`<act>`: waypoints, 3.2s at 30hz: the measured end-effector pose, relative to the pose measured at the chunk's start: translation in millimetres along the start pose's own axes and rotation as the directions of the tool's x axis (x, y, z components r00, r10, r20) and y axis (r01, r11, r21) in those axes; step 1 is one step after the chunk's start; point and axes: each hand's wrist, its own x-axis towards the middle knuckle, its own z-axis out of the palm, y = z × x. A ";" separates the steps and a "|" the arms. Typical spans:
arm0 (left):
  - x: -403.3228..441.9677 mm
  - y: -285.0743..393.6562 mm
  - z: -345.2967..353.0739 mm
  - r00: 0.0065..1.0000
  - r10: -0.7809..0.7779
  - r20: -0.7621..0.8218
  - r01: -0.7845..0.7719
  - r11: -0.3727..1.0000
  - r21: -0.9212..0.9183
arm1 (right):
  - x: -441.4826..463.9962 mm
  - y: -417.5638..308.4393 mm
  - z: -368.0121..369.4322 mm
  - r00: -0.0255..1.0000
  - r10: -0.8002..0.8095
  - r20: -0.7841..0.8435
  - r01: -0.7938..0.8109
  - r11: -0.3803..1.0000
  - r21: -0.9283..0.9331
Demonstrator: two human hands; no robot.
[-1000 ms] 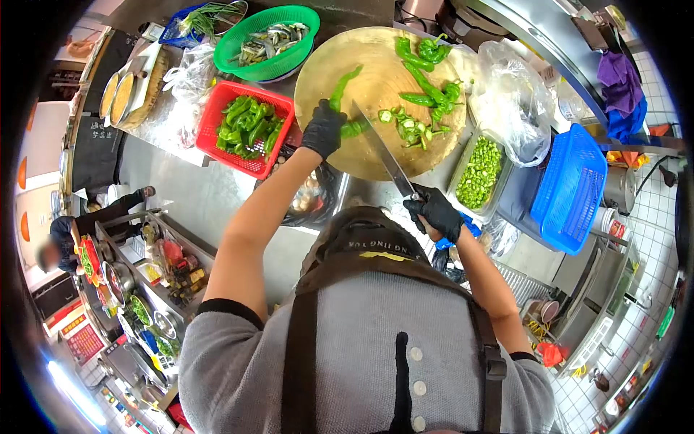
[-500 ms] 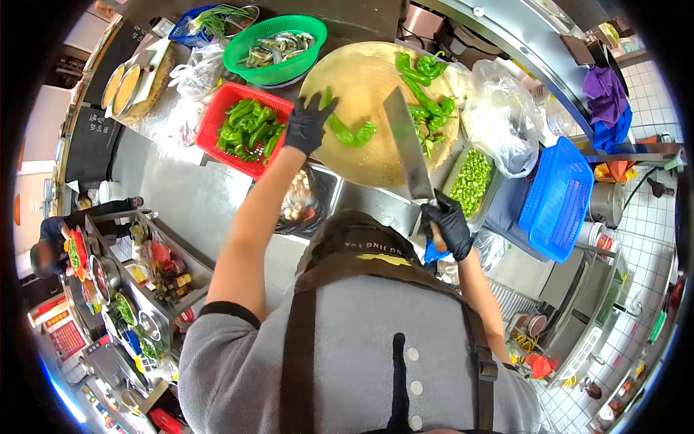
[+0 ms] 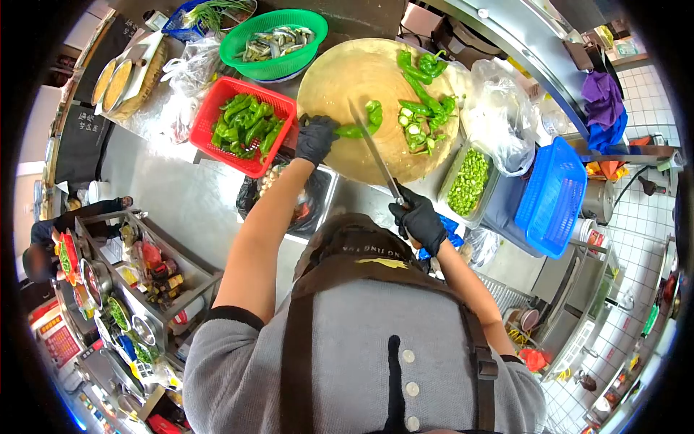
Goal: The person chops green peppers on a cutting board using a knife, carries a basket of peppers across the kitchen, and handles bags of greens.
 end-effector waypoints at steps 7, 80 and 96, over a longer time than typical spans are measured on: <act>-4.3 3.2 3.5 1.000 -0.001 -0.003 0.002 0.999 0.041 | -4.0 -22.1 -4.9 1.000 -0.005 0.003 0.006 0.965 -0.261; -67.7 40.9 -60.2 0.629 -0.716 -0.302 0.126 0.477 -0.870 | 84.8 49.7 26.2 0.928 -0.354 -0.116 0.158 0.656 -0.738; 31.7 24.0 12.1 0.933 -0.166 -0.320 0.105 0.974 -0.201 | -57.1 32.0 -13.4 0.781 -0.201 -0.591 0.182 0.979 -0.093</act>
